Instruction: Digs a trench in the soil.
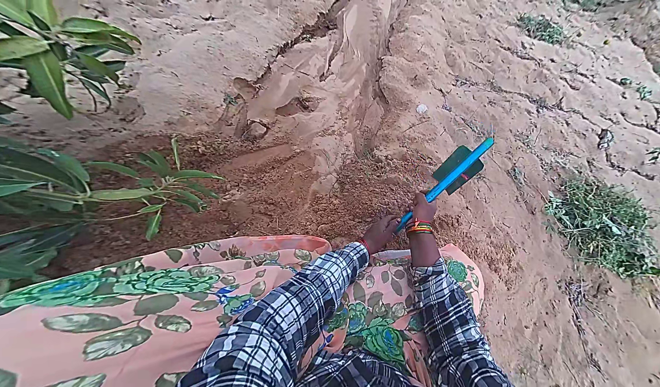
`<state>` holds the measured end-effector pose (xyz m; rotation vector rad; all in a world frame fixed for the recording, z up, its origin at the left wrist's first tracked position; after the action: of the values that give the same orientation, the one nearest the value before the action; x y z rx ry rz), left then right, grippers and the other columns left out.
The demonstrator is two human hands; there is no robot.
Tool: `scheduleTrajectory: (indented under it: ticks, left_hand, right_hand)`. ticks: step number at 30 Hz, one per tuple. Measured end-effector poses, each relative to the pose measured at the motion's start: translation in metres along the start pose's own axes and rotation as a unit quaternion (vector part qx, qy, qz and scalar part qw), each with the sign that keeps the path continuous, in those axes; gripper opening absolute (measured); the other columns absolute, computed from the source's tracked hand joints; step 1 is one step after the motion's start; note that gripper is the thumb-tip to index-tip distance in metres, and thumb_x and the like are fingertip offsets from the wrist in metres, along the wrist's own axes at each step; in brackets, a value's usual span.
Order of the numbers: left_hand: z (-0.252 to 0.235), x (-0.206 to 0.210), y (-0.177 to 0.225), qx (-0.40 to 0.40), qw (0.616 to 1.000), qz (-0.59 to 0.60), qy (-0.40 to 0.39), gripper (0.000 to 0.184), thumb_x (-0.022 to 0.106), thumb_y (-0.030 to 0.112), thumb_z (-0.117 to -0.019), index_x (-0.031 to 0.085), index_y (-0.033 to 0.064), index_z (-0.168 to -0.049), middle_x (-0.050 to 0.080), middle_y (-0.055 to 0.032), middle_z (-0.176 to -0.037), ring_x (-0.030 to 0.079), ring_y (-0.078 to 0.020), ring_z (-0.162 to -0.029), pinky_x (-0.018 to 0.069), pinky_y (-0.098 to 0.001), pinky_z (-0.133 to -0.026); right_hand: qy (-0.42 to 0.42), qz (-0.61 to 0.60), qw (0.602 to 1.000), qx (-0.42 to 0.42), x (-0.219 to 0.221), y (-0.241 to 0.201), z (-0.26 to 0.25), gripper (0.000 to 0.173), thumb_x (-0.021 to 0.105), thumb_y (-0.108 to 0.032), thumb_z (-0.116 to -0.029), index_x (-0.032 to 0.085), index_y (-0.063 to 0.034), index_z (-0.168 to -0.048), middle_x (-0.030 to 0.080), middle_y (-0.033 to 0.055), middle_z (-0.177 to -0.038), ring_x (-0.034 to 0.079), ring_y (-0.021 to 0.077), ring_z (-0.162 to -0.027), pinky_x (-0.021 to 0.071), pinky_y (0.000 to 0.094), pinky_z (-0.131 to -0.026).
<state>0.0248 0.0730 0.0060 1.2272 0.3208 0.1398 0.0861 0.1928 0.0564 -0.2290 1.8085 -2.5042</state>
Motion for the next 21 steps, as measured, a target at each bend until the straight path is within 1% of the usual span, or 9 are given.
scheduleTrajectory:
  ticks: [2,5,8,11,13,15,16,19,21]
  left_hand:
    - [0.002,0.002,-0.003,-0.028,0.999,0.022,-0.008,0.056,0.028,0.043,-0.1134,0.052,0.0034,-0.145,0.068,-0.0197,-0.119,0.069,-0.0279,-0.093,0.0561,-0.0467,-0.086]
    - [0.006,-0.002,0.008,-0.027,0.999,0.043,-0.005,0.058,0.024,0.040,-0.1143,0.058,-0.0015,-0.137,0.069,-0.0210,-0.114,0.069,-0.0264,-0.093,0.0554,-0.0445,-0.088]
    - [0.001,-0.008,-0.003,-0.036,0.996,0.085,0.013,0.059,0.022,0.042,-0.1142,0.058,0.0020,-0.138,0.069,-0.0176,-0.113,0.067,-0.0207,-0.088,0.0560,-0.0384,-0.082]
    - [0.000,-0.015,-0.019,-0.069,0.989,0.119,0.044,0.061,0.019,0.043,-0.1140,0.061,0.0048,-0.135,0.068,-0.0149,-0.111,0.066,-0.0189,-0.084,0.0550,-0.0368,-0.078]
    - [-0.004,-0.027,-0.031,-0.087,0.991,0.066,0.074,0.055,0.023,0.037,-0.1150,0.061,0.0029,-0.135,0.068,-0.0173,-0.116,0.068,-0.0246,-0.095,0.0557,-0.0431,-0.087]
    - [-0.007,-0.049,-0.046,-0.096,0.986,0.000,0.137,0.046,0.036,0.030,-0.1137,0.060,-0.0006,-0.137,0.065,-0.0241,-0.129,0.064,-0.0367,-0.119,0.0474,-0.0557,-0.105]
    - [-0.005,-0.063,-0.051,-0.104,0.980,-0.020,0.168,0.041,0.042,0.026,-0.1118,0.060,-0.0004,-0.138,0.063,-0.0252,-0.135,0.060,-0.0397,-0.127,0.0439,-0.0583,-0.110]
    - [0.009,-0.106,-0.066,-0.155,0.951,-0.048,0.265,0.038,0.052,0.018,-0.1068,0.057,0.0012,-0.141,0.060,-0.0267,-0.139,0.057,-0.0437,-0.131,0.0431,-0.0607,-0.111]
    - [0.016,-0.133,-0.091,-0.205,0.918,-0.082,0.328,0.044,0.058,0.020,-0.1027,0.055,0.0031,-0.144,0.054,-0.0289,-0.144,0.052,-0.0457,-0.135,0.0413,-0.0609,-0.113]
  right_hand:
    - [-0.008,-0.055,0.996,0.066,-0.005,0.018,-0.014,0.008,0.054,-0.009,-0.1029,0.047,-0.0117,-0.106,0.039,-0.0031,-0.065,0.040,0.0085,-0.045,0.0432,0.0250,-0.044]
    - [-0.005,-0.107,0.985,0.135,-0.006,0.033,-0.013,0.020,0.052,-0.012,-0.1030,0.047,-0.0151,-0.085,0.038,-0.0061,-0.056,0.038,0.0057,-0.042,0.0406,0.0211,-0.042]
    - [-0.027,-0.090,0.987,0.133,-0.003,0.044,-0.020,0.015,0.051,-0.015,-0.1029,0.046,-0.0142,-0.089,0.038,-0.0064,-0.058,0.038,0.0049,-0.043,0.0407,0.0212,-0.043]
    - [-0.002,-0.088,0.989,0.120,0.000,0.040,-0.007,0.007,0.054,-0.013,-0.1030,0.047,-0.0118,-0.100,0.039,-0.0043,-0.063,0.040,0.0064,-0.045,0.0409,0.0224,-0.043]
    - [0.006,-0.086,0.991,0.103,0.001,0.028,0.006,0.006,0.054,-0.013,-0.1031,0.049,-0.0118,-0.100,0.039,-0.0037,-0.064,0.038,0.0073,-0.046,0.0388,0.0227,-0.044]
    - [-0.008,-0.099,0.993,0.064,0.004,0.013,0.014,0.009,0.052,-0.011,-0.1033,0.048,-0.0133,-0.095,0.038,-0.0053,-0.059,0.036,0.0053,-0.042,0.0358,0.0200,-0.041]
    - [-0.027,-0.103,0.993,0.043,0.006,0.005,0.017,0.009,0.052,-0.010,-0.1044,0.046,-0.0140,-0.099,0.037,-0.0060,-0.059,0.035,0.0045,-0.042,0.0352,0.0194,-0.041]
    - [-0.074,-0.077,0.994,-0.017,0.010,-0.011,0.014,0.006,0.054,-0.010,-0.1046,0.048,-0.0128,-0.105,0.038,-0.0061,-0.058,0.035,0.0042,-0.041,0.0363,0.0195,-0.040]
    - [-0.106,-0.057,0.992,-0.028,0.014,-0.012,0.014,0.007,0.054,-0.010,-0.1038,0.048,-0.0126,-0.107,0.037,-0.0063,-0.057,0.035,0.0044,-0.040,0.0362,0.0202,-0.040]
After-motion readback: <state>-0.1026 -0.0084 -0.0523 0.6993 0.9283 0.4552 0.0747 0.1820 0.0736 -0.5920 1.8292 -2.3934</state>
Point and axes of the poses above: each hand's wrist, its own z-axis away from the middle knuckle, its own x-axis out of the palm, y = z × x, the point moved 7 cm from there along -z, towards the middle knuckle
